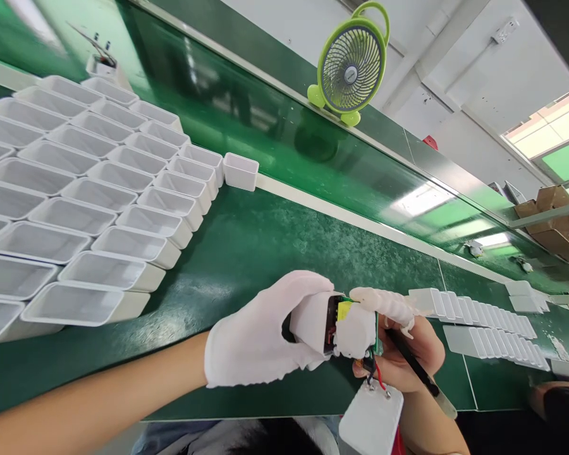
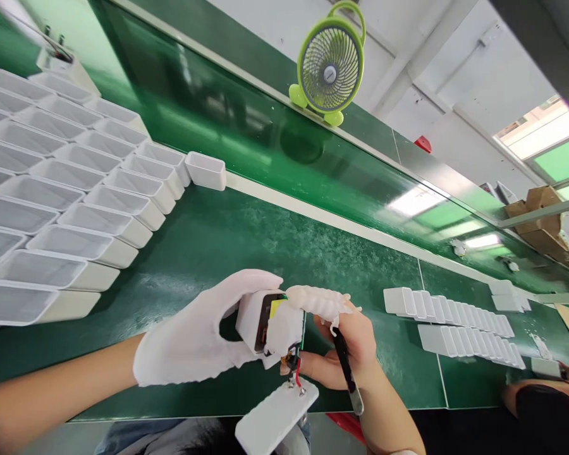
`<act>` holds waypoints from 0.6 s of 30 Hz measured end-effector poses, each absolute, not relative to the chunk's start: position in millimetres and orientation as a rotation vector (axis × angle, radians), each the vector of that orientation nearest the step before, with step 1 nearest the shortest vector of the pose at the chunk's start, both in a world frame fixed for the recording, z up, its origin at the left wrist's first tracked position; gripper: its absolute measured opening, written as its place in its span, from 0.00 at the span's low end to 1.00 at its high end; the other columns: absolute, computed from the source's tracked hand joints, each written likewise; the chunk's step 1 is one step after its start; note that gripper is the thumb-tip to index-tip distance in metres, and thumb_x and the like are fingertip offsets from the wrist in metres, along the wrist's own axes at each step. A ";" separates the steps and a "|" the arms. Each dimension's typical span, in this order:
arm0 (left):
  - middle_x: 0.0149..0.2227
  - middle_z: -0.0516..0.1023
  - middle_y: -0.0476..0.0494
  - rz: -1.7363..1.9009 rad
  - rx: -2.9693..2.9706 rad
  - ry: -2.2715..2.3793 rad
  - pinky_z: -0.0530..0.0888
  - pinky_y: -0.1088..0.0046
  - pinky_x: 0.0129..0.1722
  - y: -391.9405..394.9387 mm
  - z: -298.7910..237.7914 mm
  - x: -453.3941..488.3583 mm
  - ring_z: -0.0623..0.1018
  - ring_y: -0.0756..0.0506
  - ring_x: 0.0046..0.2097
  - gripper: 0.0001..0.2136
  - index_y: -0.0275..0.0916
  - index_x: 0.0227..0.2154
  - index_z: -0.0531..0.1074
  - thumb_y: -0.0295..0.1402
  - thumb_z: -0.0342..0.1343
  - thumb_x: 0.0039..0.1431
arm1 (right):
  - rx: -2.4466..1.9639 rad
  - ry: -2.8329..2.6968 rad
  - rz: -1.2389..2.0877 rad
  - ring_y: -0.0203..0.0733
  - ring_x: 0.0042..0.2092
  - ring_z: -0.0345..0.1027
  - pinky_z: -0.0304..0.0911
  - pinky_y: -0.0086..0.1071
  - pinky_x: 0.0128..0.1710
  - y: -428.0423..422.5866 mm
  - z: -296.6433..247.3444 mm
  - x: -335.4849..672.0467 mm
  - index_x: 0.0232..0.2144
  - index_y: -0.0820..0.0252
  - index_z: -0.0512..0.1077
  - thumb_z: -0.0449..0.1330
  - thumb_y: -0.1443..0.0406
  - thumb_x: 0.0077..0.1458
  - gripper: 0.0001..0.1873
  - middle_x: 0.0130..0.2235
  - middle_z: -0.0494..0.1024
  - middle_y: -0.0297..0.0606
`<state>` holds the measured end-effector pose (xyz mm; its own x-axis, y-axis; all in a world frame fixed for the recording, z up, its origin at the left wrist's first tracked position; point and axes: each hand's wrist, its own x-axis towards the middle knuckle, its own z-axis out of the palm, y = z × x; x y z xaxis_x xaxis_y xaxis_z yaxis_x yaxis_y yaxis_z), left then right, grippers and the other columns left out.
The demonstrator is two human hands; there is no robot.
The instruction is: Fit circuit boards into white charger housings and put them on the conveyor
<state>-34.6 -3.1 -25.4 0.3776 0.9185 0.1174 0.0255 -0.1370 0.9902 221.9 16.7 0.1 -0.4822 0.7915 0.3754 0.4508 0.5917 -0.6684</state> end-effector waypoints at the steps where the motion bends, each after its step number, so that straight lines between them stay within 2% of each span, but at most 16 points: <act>1: 0.57 0.73 0.44 0.976 1.492 0.881 0.76 0.61 0.55 -3.3 -25.6 -34.6 0.76 0.40 0.56 0.30 0.45 0.56 0.62 0.28 0.65 0.51 | -0.958 -2.133 0.640 0.41 0.26 0.65 0.67 0.38 0.30 16.6 2.4 219.7 0.59 0.51 0.72 0.72 0.49 0.49 0.36 0.33 0.76 0.37; 4: 0.58 0.72 0.44 0.966 1.486 0.882 0.75 0.60 0.56 -3.9 -26.1 -34.9 0.76 0.40 0.57 0.30 0.45 0.57 0.61 0.27 0.66 0.51 | -0.925 -2.125 0.607 0.38 0.23 0.60 0.63 0.36 0.25 16.5 5.1 213.9 0.59 0.50 0.72 0.72 0.52 0.51 0.34 0.33 0.76 0.36; 7: 0.58 0.72 0.45 0.973 1.484 0.898 0.74 0.62 0.58 -4.7 -25.8 -35.3 0.76 0.41 0.57 0.31 0.46 0.56 0.62 0.27 0.67 0.51 | -0.919 -2.122 0.569 0.38 0.25 0.62 0.60 0.35 0.23 16.7 3.2 211.6 0.59 0.49 0.73 0.72 0.51 0.51 0.34 0.38 0.79 0.39; 10: 0.57 0.73 0.45 0.985 1.479 0.901 0.74 0.63 0.58 -5.2 -24.8 -35.6 0.76 0.41 0.57 0.31 0.46 0.56 0.62 0.28 0.67 0.50 | -0.926 -2.114 0.549 0.40 0.28 0.66 0.63 0.36 0.25 16.4 0.2 213.0 0.58 0.51 0.73 0.72 0.47 0.49 0.36 0.41 0.79 0.42; 14: 0.57 0.73 0.44 0.995 1.481 0.902 0.75 0.62 0.58 -4.8 -23.6 -35.3 0.76 0.41 0.57 0.31 0.46 0.56 0.62 0.29 0.67 0.50 | -0.913 -2.096 0.539 0.51 0.39 0.75 0.70 0.40 0.33 14.9 -1.6 215.7 0.57 0.54 0.74 0.72 0.46 0.48 0.37 0.43 0.80 0.46; 18: 0.57 0.73 0.43 1.016 1.507 0.903 0.75 0.61 0.57 -3.8 -23.3 -34.3 0.76 0.40 0.57 0.30 0.46 0.56 0.62 0.29 0.67 0.51 | -0.966 -2.095 0.578 0.56 0.43 0.76 0.72 0.45 0.36 12.7 0.1 216.1 0.56 0.51 0.74 0.73 0.44 0.46 0.39 0.44 0.80 0.47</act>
